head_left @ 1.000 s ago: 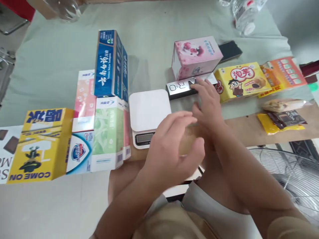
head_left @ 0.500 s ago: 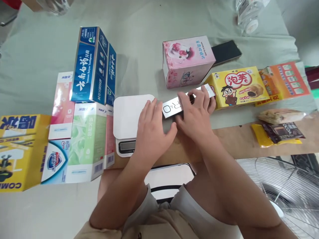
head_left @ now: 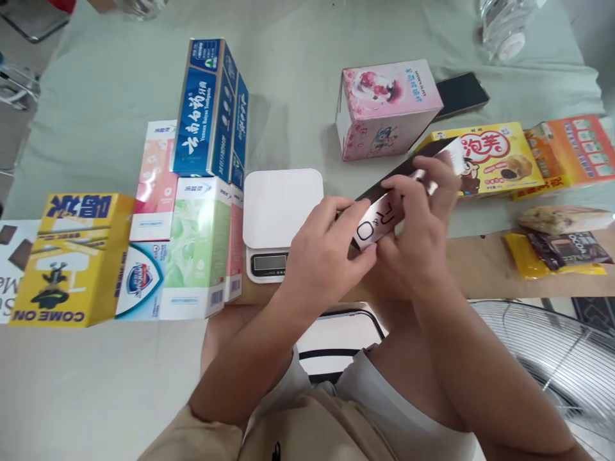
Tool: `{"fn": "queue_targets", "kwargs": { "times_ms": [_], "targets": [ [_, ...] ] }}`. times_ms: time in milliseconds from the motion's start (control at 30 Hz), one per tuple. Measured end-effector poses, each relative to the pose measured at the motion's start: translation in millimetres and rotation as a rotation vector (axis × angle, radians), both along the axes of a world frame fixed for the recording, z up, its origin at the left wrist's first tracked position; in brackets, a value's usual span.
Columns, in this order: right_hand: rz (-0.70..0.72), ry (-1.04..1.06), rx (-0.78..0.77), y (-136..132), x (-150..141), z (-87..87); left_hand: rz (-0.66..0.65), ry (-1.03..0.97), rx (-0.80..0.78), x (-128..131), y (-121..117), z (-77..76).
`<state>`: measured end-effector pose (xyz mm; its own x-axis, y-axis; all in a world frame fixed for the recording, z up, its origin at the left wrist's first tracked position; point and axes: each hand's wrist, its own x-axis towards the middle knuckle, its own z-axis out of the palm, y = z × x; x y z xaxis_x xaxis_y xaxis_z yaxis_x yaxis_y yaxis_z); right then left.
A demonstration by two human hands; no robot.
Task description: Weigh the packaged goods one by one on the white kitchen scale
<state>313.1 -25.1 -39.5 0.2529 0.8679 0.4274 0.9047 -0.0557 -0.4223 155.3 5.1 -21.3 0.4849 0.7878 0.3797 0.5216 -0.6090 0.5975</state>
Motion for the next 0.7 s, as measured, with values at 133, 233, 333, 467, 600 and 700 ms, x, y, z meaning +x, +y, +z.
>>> {"fn": "queue_targets", "kwargs": {
  "times_ms": [133,233,333,467,600,700],
  "targets": [
    [0.048,-0.017,0.172,-1.4,-19.1,12.9,0.065,-0.056,0.144,-19.5,-8.0,8.9],
    [0.151,0.037,0.144,7.2,-40.0,6.9,0.166,0.006,0.166,-39.7,-13.1,6.2],
    [0.283,0.119,0.194,21.9,-60.2,-10.7,0.267,0.067,0.186,-58.8,-18.7,-2.4],
    [0.425,0.154,0.313,39.2,-79.3,-32.6,0.391,0.121,0.099,-73.3,-25.7,-10.8],
    [0.464,0.14,0.318,44.7,-81.3,-40.3,0.419,0.13,0.032,-77.5,-30.2,-10.8],
    [0.414,0.141,0.276,42.7,-73.0,-40.3,0.352,0.102,0.029,-80.3,-31.0,-10.5]
  ]
}}
